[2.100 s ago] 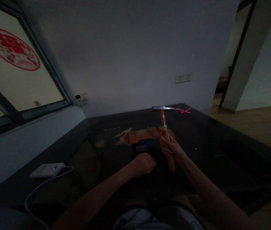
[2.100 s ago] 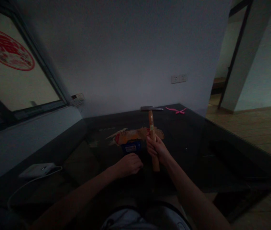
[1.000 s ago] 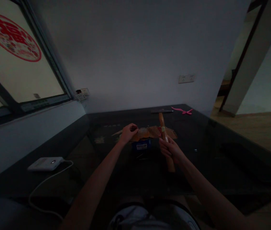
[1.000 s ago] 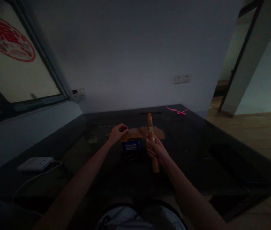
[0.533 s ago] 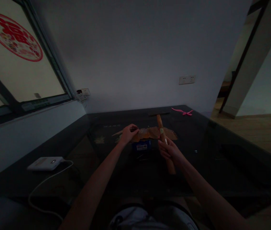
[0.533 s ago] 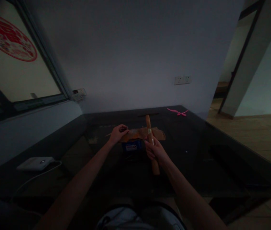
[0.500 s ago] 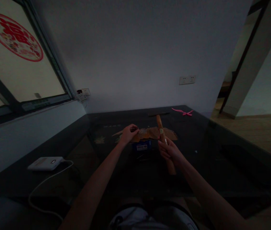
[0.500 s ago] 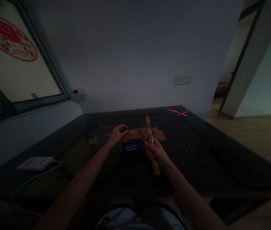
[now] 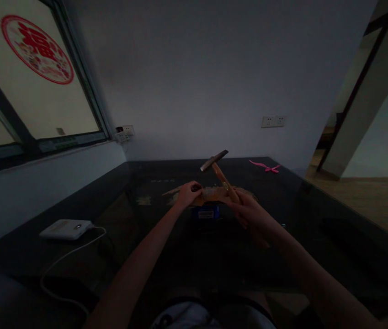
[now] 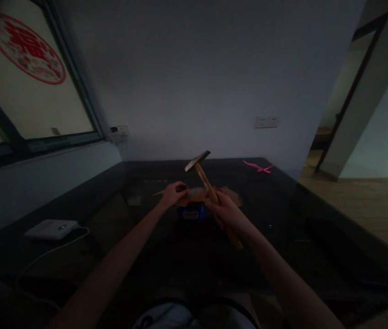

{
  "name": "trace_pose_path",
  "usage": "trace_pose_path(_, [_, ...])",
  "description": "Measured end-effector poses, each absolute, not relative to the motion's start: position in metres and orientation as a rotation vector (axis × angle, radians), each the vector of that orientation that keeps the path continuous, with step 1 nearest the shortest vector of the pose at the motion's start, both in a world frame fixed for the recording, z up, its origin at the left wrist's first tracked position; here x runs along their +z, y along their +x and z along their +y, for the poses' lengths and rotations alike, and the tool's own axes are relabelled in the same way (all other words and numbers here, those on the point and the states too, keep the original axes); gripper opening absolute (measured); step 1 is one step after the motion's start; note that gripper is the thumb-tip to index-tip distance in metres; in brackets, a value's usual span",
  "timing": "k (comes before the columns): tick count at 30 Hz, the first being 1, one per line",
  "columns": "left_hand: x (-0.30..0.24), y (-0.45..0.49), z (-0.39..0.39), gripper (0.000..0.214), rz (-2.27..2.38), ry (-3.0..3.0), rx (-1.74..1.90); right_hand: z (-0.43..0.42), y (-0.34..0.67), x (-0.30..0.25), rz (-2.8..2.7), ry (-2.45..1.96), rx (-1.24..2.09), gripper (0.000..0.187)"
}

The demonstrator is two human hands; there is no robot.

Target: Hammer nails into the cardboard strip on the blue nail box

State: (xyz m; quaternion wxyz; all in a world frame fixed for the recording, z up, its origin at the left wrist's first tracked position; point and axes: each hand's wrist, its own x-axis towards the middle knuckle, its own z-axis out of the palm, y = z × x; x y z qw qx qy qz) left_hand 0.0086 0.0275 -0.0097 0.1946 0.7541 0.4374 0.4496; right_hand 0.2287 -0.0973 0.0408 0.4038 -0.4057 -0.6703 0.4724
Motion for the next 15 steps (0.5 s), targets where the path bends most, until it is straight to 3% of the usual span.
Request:
trace_pose_path(6, [-0.007, 0.009, 0.025, 0.012, 1.272, 2.091, 1.217, -0.097, 0.238, 0.084, -1.929, -1.258, 1.133, 0.033])
trace_pose_path(15, [-0.012, 0.006, 0.032, 0.018, 1.291, 2.162, 1.185, -0.098, 0.237, 0.09, -2.073, -1.439, 1.089, 0.034])
